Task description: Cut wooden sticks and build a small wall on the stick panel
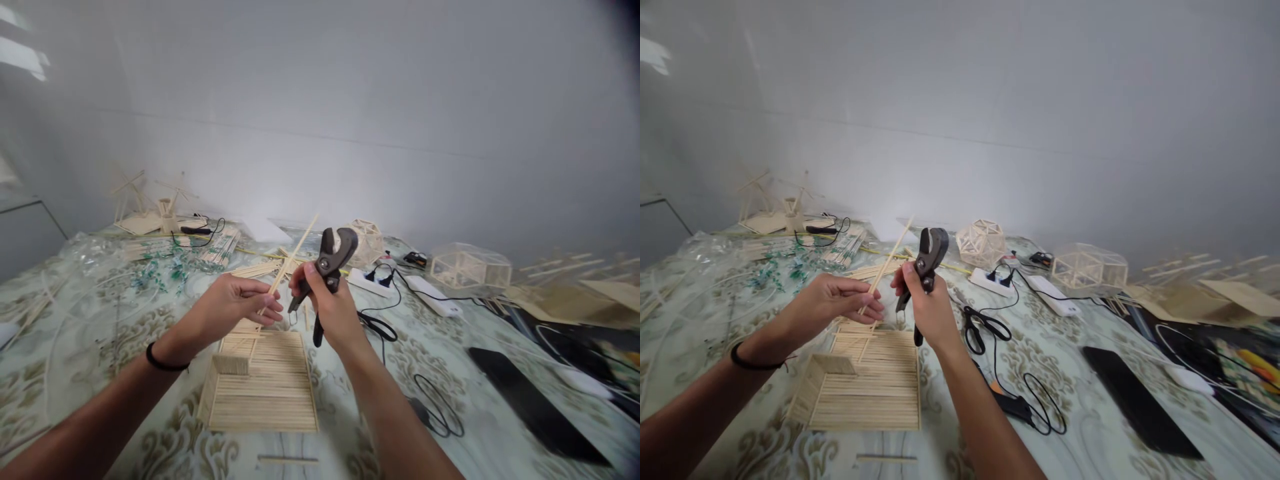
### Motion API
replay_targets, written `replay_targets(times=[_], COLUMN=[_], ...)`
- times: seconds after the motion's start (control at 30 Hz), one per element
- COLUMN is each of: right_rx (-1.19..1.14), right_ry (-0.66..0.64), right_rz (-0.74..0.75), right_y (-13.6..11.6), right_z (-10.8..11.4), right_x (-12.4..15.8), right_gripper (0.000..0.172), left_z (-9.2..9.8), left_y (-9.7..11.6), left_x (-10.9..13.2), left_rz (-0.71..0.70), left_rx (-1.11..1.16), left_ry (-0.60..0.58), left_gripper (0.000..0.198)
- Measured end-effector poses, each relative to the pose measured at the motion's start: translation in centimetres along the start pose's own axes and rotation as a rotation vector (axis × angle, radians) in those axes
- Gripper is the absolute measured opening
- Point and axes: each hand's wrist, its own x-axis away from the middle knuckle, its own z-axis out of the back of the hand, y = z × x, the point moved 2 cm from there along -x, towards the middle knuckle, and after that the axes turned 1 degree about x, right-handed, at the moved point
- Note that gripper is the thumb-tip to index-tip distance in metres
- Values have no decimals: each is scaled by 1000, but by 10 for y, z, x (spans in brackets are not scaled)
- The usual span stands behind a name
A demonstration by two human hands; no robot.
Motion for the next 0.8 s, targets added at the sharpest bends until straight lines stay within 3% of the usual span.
replay_targets(times=[0.17,0.37,0.53,0.7,0.8], right_rx=[320,400,460,484,547], right_ry=[10,31,39,-75,-66], right_rz=[-145,-179,-196,-194,-15], right_y=[46,85,88,76,54], right_z=[15,13,11,17,26], right_x=[-6,-4,-2,-6,-9], right_gripper=[47,36,33,38,26], left_z=[11,13,16,16,14], left_y=[1,1,3,6,12], left_x=[-1,-1,0,2,5], left_rz=[-18,-34,-66,-65,-55], left_rx=[48,60,59,24,-32], left_ry=[61,81,85,33,-11], left_gripper=[28,28,25,25,25])
